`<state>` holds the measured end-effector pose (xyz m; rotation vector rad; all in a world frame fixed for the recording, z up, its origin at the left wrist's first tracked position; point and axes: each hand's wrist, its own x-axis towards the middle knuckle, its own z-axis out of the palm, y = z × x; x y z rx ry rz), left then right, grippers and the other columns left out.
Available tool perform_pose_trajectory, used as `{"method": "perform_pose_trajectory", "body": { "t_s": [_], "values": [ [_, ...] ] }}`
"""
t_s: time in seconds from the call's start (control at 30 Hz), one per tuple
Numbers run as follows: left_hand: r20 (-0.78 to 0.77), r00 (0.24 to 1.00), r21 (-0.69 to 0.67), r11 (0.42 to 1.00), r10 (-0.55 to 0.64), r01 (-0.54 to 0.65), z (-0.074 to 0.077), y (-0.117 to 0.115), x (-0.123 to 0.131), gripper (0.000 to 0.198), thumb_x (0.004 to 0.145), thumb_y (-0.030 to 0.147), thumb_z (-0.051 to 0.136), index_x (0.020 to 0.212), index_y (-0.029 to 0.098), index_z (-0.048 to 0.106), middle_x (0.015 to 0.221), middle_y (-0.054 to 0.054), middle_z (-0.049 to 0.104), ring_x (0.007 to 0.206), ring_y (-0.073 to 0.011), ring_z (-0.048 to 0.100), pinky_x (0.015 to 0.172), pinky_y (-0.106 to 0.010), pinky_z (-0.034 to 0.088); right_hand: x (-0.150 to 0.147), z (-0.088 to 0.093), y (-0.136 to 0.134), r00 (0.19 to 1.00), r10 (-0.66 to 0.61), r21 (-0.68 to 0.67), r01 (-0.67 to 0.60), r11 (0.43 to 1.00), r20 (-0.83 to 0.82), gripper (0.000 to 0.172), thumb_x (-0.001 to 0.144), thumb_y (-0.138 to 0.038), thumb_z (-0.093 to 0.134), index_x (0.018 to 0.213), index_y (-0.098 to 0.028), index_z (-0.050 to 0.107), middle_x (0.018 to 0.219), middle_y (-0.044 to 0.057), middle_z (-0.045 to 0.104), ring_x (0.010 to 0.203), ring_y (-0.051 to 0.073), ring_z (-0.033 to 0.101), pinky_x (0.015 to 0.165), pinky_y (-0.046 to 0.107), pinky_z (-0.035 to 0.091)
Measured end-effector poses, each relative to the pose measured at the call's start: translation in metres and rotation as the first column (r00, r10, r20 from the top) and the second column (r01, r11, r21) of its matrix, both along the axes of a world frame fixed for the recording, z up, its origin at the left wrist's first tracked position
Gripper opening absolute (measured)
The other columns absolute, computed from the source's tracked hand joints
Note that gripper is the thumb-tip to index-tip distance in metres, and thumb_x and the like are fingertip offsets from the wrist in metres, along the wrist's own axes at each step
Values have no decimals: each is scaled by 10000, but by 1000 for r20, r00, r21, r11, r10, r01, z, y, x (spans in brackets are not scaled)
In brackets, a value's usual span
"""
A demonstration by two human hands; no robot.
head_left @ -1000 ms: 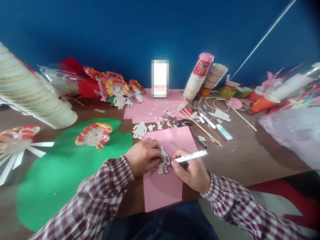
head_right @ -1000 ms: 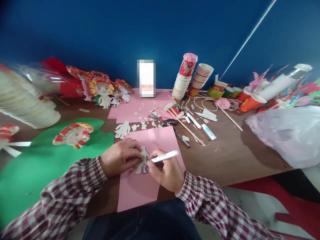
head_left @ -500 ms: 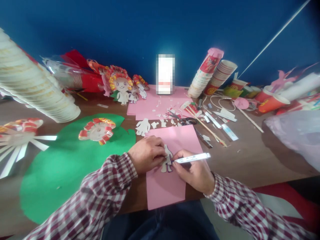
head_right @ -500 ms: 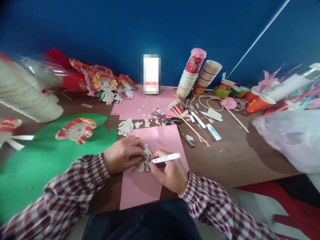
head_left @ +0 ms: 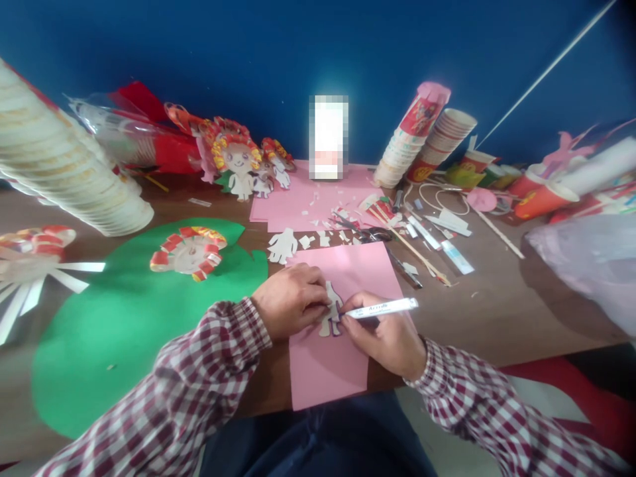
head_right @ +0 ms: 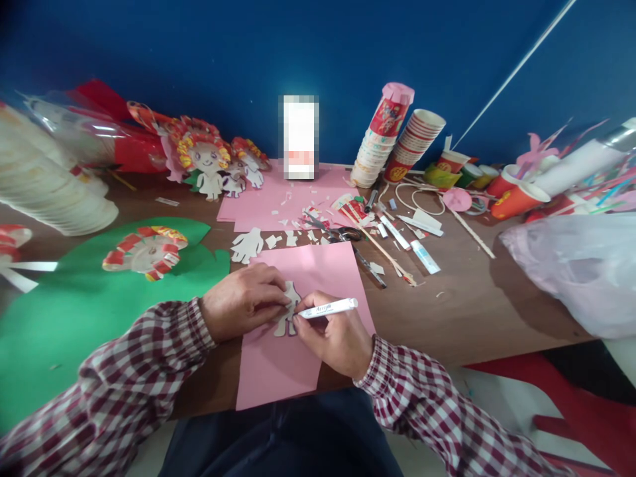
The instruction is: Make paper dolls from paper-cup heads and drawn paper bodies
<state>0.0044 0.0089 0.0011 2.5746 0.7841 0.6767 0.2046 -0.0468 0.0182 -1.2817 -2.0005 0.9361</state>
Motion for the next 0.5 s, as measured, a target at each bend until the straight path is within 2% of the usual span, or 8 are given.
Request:
{"method": "perform_pose_trajectory", "body": {
  "t_s": [0.5],
  "values": [
    [-7, 1000, 8, 1000, -4, 4, 0, -1, -1, 98, 806, 184, 590, 786, 176, 685, 826, -44, 615, 771, -161, 547, 718, -311, 429, 1, -2, 1, 1000, -9, -12, 9, 1000, -9, 52, 840, -209, 542, 820, -170, 569, 686, 5, 632, 575, 113, 580, 531, 208, 456]
  ]
}}
